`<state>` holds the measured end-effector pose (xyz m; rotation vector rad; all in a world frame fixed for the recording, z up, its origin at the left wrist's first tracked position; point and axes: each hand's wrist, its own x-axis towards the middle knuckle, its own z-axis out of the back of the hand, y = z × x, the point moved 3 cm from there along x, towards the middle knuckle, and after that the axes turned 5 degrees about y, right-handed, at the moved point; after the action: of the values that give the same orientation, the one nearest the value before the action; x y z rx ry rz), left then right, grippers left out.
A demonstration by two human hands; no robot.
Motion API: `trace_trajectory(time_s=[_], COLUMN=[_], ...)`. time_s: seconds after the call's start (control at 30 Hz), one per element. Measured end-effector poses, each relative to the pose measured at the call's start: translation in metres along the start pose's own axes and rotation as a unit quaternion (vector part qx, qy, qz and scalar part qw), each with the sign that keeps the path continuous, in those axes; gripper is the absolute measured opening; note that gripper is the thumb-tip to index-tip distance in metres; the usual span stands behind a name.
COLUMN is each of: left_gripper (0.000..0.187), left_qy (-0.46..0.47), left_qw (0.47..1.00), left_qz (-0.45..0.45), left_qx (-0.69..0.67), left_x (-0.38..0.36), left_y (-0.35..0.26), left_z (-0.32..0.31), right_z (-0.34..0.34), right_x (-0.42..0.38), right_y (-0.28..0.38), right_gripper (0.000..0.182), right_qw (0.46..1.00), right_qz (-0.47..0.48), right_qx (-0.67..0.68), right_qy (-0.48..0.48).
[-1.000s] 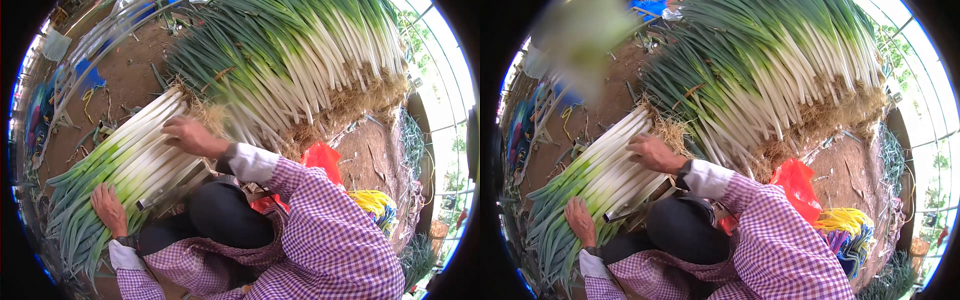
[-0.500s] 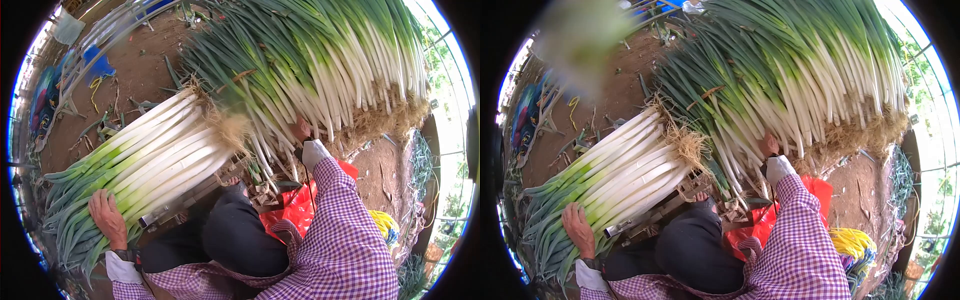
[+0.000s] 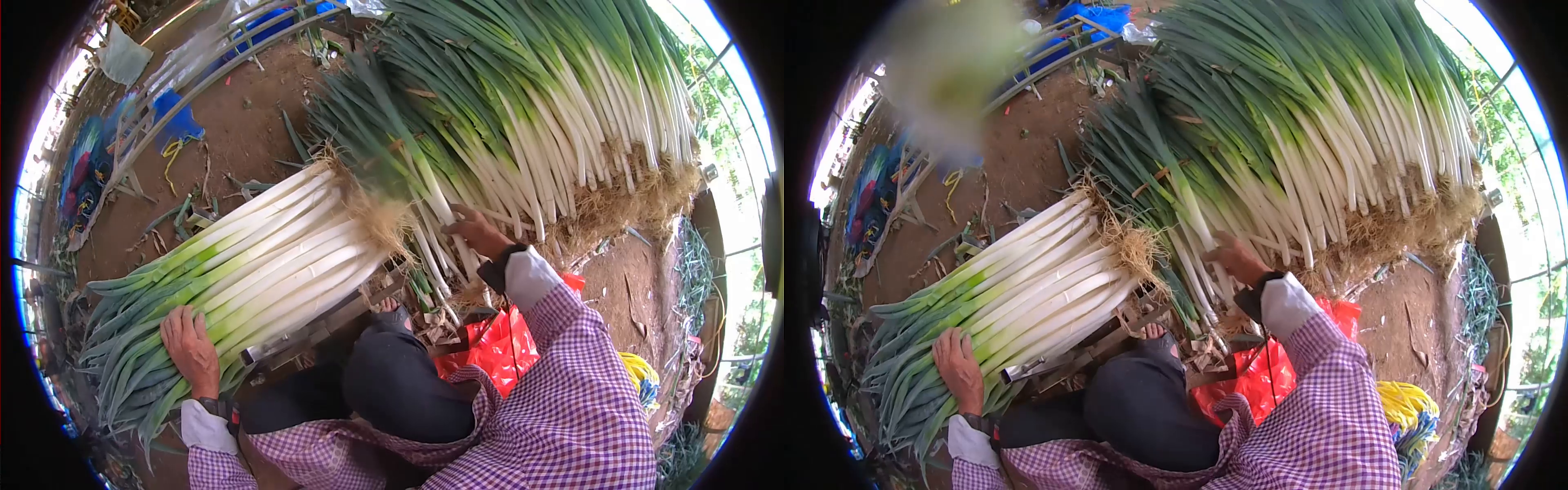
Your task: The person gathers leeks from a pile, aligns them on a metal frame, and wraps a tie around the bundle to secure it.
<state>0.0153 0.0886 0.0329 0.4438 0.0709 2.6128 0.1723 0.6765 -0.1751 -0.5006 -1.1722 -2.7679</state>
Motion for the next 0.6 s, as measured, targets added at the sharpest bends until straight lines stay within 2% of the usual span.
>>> trace_trajectory(time_s=[0.07, 0.1, 0.2, 0.27, 0.47, 0.5, 0.6], left_gripper=[0.026, 0.025, 0.024, 0.023, 0.023, 0.023, 0.024], left_qy=[-0.009, -0.011, -0.022, -0.034, -0.044, -0.049, -0.059], left_qw=[1.0, 1.0, 1.0, 0.999, 0.999, 0.998, 0.998], left_qz=[-0.002, -0.002, 0.0, -0.004, -0.01, -0.012, -0.017], left_qx=[-0.001, -0.001, -0.004, -0.007, -0.018, -0.023, -0.032], left_x=[0.0, 0.0, -0.001, -0.002, -0.002, -0.002, -0.002], left_y=[0.0, 0.0, -0.001, -0.001, -0.003, -0.003, -0.003], left_z=[0.001, 0.002, 0.002, 0.003, 0.008, 0.009, 0.011], right_z=[-0.008, -0.014, 0.0, 0.003, 0.033, 0.041, 0.041], right_x=[0.01, 0.017, 0.054, 0.065, 0.087, 0.092, 0.119], right_y=[0.003, 0.01, 0.08, 0.099, 0.192, 0.208, 0.231], right_gripper=[0.049, 0.049, 0.039, 0.037, 0.041, 0.046, 0.05], right_qw=[0.997, 0.985, 0.899, 0.896, 0.937, 0.956, 0.992], right_qz=[0.039, -0.123, -0.353, -0.35, -0.253, -0.215, -0.066], right_qx=[-0.057, 0.103, 0.243, 0.266, 0.238, 0.2, 0.091], right_qy=[-0.039, -0.065, -0.09, -0.059, -0.041, -0.021, -0.048])
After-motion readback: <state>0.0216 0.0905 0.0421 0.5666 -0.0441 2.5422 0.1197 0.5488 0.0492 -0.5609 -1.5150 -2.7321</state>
